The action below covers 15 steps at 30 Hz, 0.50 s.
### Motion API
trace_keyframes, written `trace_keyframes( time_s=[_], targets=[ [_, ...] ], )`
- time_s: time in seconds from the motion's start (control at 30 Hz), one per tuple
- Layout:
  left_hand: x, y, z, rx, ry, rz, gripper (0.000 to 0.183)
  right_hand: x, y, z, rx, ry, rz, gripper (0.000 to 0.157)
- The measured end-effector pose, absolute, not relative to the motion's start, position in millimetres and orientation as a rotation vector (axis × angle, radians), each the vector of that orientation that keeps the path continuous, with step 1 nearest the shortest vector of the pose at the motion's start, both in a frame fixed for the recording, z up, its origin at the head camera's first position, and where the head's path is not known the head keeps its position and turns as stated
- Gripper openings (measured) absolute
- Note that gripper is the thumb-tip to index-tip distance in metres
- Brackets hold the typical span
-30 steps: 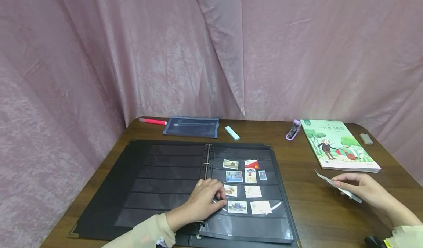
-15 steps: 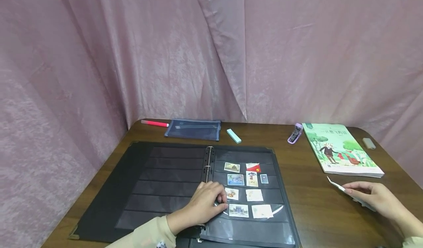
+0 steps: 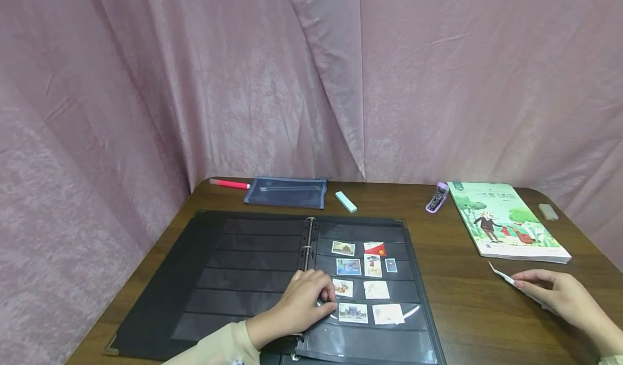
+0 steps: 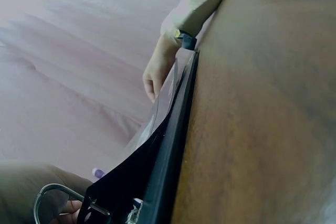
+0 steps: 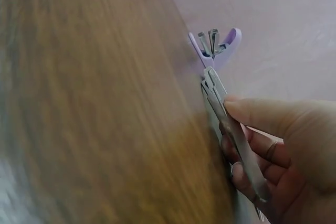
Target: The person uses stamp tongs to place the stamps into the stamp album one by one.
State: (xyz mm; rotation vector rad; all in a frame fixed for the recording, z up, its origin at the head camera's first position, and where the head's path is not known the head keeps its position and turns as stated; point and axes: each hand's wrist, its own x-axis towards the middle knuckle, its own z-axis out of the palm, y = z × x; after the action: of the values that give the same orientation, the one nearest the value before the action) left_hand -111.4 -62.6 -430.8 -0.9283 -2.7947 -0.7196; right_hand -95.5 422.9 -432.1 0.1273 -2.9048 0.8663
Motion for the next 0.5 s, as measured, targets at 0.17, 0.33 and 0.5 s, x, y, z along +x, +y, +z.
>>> trace_keyframes(
  time_s=[0.17, 0.33, 0.5],
  targets=[
    [-111.0, -62.6, -430.9, -0.93, -2.784, -0.719, 0.018, -97.1, 423.1, -432.6, 0.143, -2.894, 0.773, 0.018],
    [-111.7, -62.4, -431.5, -0.93, -2.779, -0.709, 0.018, -98.3, 423.5, -434.6, 0.134, -2.894, 0.735, 0.016],
    [-111.2, -62.5, -430.9, -0.93, -2.778, -0.706, 0.018, -98.4, 422.8, -437.0, 0.115, -2.864, 0.704, 0.017]
  ],
)
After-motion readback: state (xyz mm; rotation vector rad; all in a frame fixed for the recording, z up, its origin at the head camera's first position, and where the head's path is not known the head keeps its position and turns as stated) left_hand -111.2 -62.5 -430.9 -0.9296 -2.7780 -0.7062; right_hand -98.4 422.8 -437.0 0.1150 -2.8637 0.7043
